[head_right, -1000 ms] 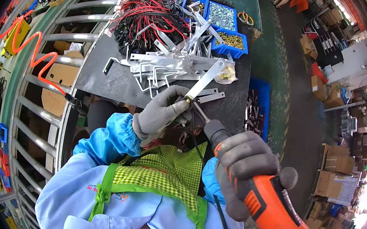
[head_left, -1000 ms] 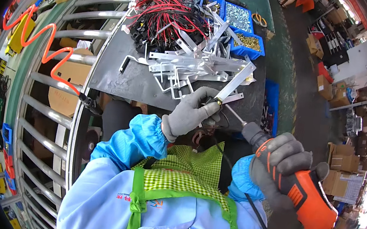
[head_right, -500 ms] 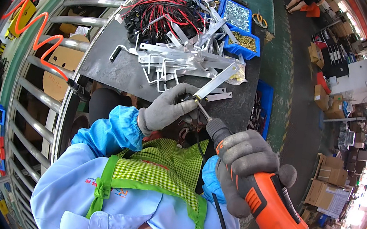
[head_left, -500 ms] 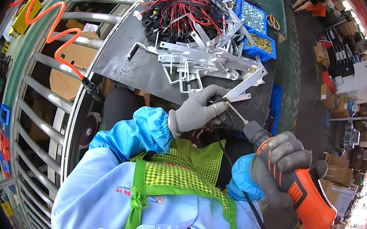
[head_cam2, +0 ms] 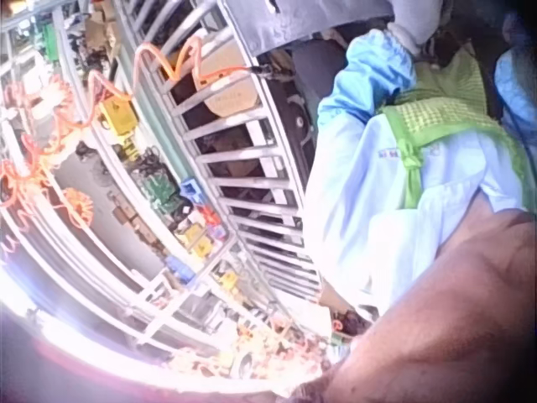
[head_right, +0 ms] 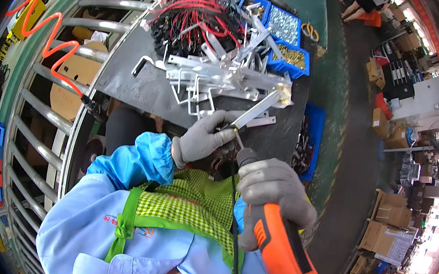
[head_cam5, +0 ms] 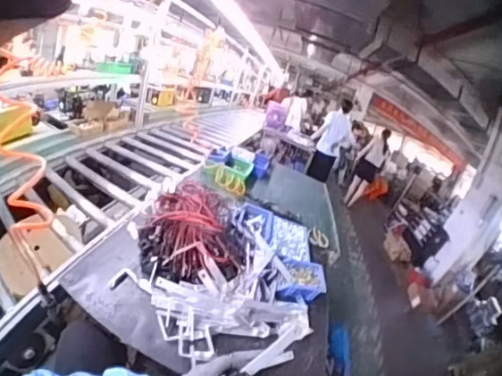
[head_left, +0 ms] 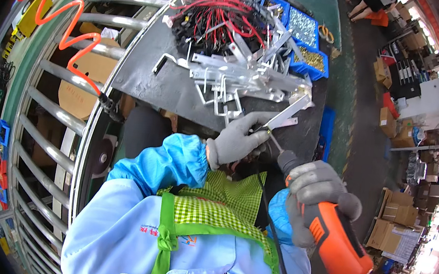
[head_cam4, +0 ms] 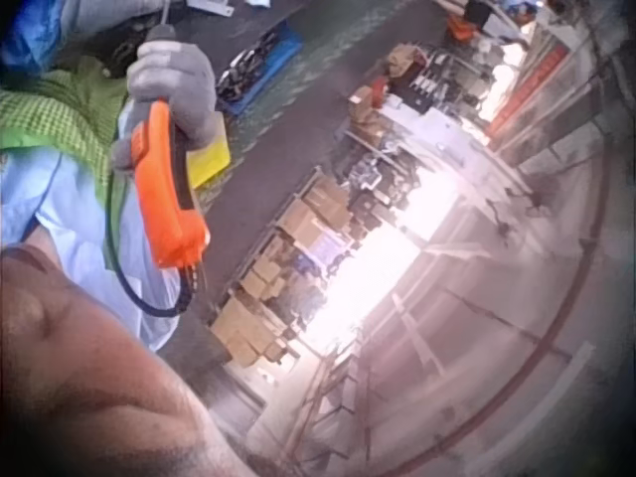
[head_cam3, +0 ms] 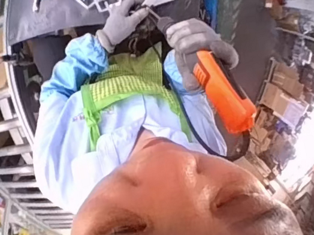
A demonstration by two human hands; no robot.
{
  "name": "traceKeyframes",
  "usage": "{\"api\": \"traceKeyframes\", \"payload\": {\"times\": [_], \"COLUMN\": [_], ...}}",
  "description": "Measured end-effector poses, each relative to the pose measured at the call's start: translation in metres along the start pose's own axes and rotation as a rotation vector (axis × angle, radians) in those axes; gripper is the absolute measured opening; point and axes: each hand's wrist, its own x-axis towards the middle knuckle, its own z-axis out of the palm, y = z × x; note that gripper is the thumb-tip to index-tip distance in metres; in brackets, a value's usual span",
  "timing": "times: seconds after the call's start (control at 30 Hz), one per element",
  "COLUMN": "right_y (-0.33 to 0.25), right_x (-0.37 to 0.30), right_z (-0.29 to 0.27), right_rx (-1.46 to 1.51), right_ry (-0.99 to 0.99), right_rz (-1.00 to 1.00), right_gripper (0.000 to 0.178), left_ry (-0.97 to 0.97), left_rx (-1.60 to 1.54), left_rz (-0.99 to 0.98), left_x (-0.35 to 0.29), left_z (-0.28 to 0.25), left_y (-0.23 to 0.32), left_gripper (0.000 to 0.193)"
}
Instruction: Manually assemble electronic components and wire harnesses onto a metal bracket using an electric screwdriver.
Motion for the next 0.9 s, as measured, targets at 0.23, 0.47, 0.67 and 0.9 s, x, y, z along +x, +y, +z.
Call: {"api": "traceKeyframes", "payload": {"times": [0.23,0.47,0.67,0.9], "right_y": [0.005,0.008,0.003,0.016], "right_x": [-0.005,-0.008,-0.009,-0.041], "right_z": [-0.010,-0.004,-0.004,-0.057], "right_rx": [-0.019,-0.007,-0.027,0.078], "right_ry": [-0.154,-0.061,-0.014,-0.164], "right_rz": [0.031,0.057,0.176,0.293], "right_gripper": [0.046,0.039,0.040,0.045], "left_ry": [0.018,0.015,-0.010,-0.204], "left_rx": [0.004,0.111,0.126,0.234], "left_rz": [0.048,0.109,0.110,0.070], "left_x": [0.002,0.003,0.002,0.023], "left_z": [0.004,0.005,0.007,0.012], "left_y": [-0.022,-0.028,-0.035,-0.025], "left_gripper": [0.026,0.027,0.027,0.027]}}
